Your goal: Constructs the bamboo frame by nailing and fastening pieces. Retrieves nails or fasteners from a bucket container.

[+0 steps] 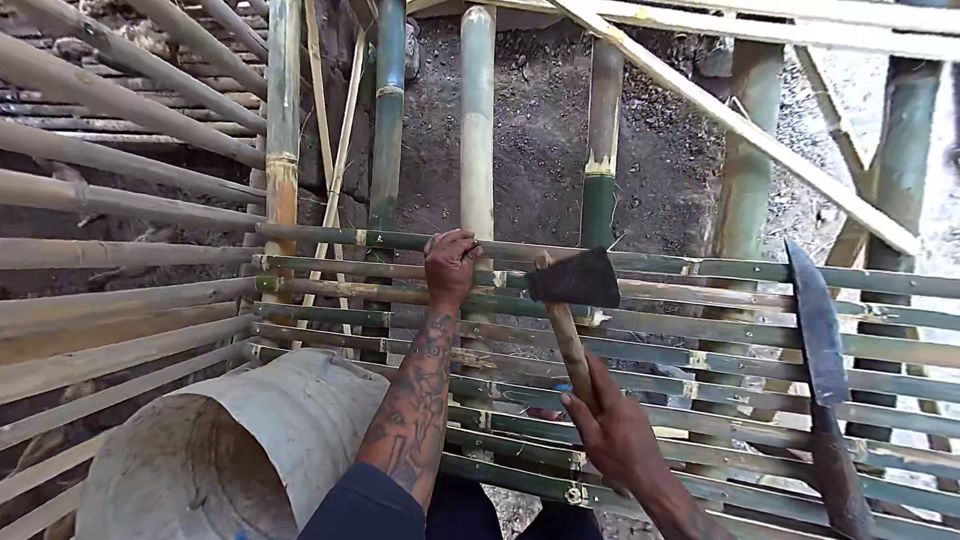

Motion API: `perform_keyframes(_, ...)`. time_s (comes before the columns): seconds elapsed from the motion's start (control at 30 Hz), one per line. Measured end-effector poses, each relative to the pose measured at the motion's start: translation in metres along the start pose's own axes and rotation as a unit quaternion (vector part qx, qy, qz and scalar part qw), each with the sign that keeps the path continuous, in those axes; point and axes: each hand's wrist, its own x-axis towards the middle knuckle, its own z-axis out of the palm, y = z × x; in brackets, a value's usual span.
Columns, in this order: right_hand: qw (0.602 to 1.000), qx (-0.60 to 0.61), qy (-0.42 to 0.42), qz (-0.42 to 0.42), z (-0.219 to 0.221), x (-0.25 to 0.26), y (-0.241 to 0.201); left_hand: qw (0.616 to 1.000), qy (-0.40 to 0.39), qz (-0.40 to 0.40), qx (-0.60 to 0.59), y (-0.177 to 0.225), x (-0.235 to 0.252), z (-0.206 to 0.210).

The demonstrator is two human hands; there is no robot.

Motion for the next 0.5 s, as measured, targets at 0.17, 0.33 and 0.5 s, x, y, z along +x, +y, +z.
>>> perform_keyframes(0.17,0.997,-0.070,-0.017,-0.041,-0.003,0.067,-0.024,1.000,0.028,-0.007,0.001,-0.002,0.001,0.007)
perform_keyframes(0.33,0.990,-0.128,0.031,-0.056,0.011,0.089,-0.032,1.000,0.015,-0.012,0.008,-0.001,0.000,0.007)
perform_keyframes(0.5,0.981,-0.130,0.090,-0.113,0.024,0.092,-0.034,1.000,0.016,-0.006,0.020,-0.003,-0.002,0.010)
